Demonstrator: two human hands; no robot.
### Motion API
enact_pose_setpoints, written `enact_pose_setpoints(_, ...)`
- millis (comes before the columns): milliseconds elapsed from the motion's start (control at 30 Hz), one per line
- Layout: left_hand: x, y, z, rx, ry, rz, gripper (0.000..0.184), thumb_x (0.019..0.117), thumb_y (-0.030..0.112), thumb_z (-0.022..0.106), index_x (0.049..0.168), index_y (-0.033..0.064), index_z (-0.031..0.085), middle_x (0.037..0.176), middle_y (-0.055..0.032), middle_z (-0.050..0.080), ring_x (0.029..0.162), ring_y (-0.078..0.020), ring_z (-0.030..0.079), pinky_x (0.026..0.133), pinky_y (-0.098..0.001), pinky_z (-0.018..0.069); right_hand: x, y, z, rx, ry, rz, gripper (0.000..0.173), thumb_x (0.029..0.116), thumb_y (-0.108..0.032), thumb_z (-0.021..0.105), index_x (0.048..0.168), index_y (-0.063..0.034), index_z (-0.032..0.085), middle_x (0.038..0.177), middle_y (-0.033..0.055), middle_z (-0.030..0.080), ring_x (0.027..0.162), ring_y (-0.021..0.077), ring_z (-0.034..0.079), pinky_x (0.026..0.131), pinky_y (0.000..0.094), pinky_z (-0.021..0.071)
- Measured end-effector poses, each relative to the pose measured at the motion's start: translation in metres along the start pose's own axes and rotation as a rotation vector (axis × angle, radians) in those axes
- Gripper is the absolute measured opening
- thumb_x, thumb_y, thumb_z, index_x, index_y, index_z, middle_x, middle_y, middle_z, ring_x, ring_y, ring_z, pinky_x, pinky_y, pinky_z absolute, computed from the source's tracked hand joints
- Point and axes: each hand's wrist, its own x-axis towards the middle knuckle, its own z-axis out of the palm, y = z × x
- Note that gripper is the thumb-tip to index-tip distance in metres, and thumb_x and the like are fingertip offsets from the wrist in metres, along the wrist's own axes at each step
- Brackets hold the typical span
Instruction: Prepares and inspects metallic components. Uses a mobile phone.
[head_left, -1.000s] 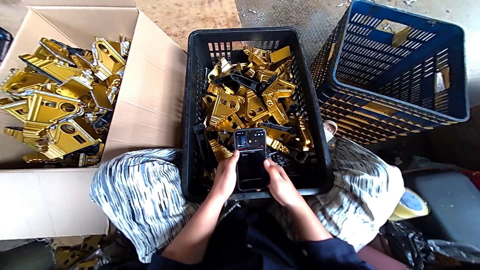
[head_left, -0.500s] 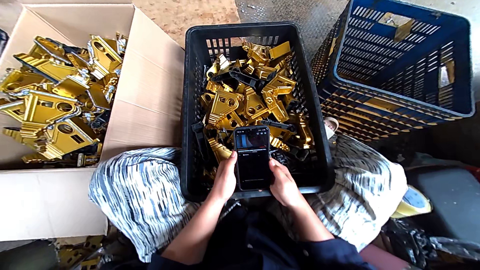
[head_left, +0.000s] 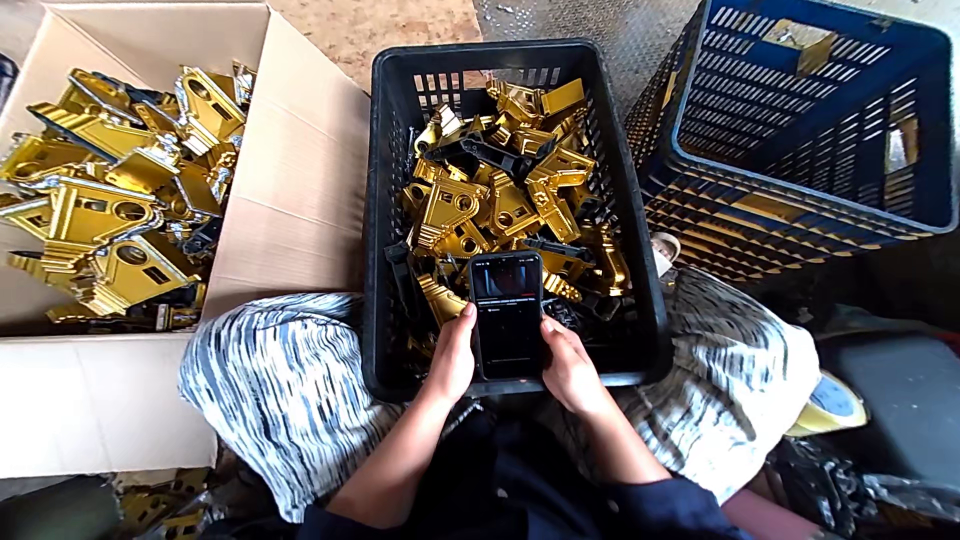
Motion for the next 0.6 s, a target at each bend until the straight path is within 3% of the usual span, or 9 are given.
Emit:
enact_pose_setpoints(400, 0.0004, -0.0039, -0.0028, -0.066, -0.021, -0.025, 0.054, 0.1102, 0.041, 0.023, 0.115, 0.0057, 0.063, 0.115, -0.0052, 0.070, 0.117, -0.0107, 0.062, 0.106, -0.0351, 0.0494, -0.0002, -0.0004, 0.0004, 0.009, -0.003, -0.001, 0.046, 0.1104, -0.021, 0.024, 0.127, -0.0034, 0.063, 0.110, 0.0066, 0.073, 0.099, 0.0142, 0.071, 0.083, 0.0348, 0.0622)
enact_pose_setpoints(600, 0.0011, -0.0026, -0.0057, -0.107, -0.051, -0.101, 0.057, 0.1101, 0.043, 0.022, 0.130, 0.0018, 0.057, 0.129, -0.0105, 0.064, 0.127, -0.0138, 0.057, 0.111, -0.0362, 0.0445, 0.0000, 0.0005, 0.0006, 0.006, -0.002, -0.014, 0.045, 0.1100, -0.020, 0.025, 0.127, -0.0021, 0.062, 0.112, 0.0070, 0.072, 0.102, 0.0143, 0.071, 0.088, 0.0360, 0.0610)
